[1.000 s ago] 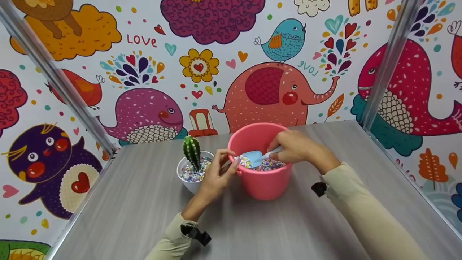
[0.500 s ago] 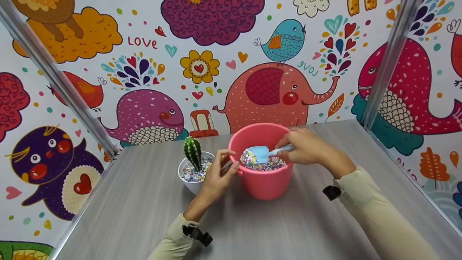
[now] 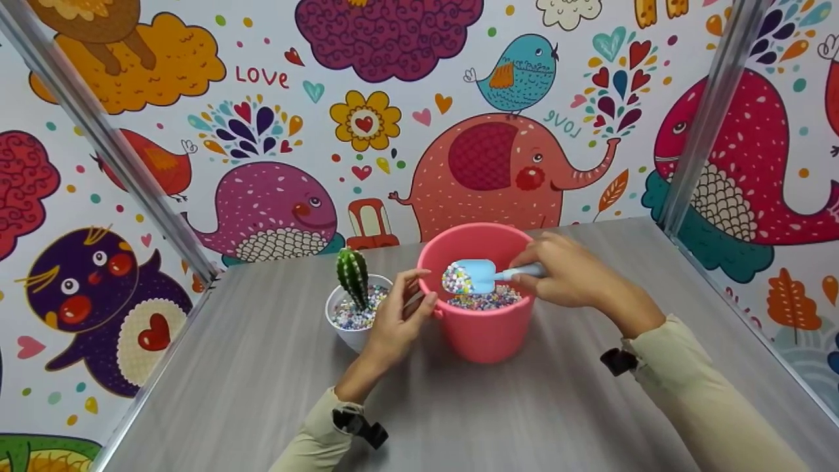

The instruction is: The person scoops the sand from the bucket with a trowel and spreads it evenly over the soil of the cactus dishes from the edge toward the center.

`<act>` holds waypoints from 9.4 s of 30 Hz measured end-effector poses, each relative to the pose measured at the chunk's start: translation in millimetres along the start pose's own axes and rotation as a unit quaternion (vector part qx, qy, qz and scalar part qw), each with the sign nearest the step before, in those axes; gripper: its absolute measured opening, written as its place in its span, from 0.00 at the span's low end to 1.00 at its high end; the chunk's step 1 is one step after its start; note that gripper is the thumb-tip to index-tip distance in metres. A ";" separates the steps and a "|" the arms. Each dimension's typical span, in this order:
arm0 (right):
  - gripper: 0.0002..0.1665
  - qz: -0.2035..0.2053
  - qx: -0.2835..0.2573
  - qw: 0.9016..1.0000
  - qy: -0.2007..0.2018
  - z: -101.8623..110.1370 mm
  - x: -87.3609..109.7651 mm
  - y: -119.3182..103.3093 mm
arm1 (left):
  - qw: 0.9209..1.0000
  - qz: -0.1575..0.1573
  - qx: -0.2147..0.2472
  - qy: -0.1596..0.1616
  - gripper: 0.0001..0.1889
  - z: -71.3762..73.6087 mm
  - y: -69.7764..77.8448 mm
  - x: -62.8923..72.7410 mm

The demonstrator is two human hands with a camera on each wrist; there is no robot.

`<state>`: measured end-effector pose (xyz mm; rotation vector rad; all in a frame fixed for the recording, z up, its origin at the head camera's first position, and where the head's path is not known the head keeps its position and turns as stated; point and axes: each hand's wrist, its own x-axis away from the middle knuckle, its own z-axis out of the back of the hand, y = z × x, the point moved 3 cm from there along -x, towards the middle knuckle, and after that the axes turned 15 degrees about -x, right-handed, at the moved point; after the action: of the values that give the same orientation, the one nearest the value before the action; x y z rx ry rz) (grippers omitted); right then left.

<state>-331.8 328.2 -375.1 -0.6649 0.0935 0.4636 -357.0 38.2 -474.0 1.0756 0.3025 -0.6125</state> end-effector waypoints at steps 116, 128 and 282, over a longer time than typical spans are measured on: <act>0.11 0.072 0.097 0.993 -0.010 -54.7 -98.2 -99.8 | 0.961 0.112 -0.229 -0.106 0.62 128.8 -57.1 27.1; 0.10 0.079 0.103 0.991 -0.012 -52.6 -95.0 -103.9 | 0.963 0.114 -0.209 -0.125 0.65 136.2 -60.0 24.3; 0.15 0.097 0.151 0.981 0.072 -81.5 -100.1 -111.1 | 0.963 0.070 -0.225 -0.132 0.64 133.8 -53.5 27.7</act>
<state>-367.0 163.1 -352.6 -0.3911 0.3607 0.5751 -375.1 -107.2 -466.2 0.5643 0.1218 -0.5197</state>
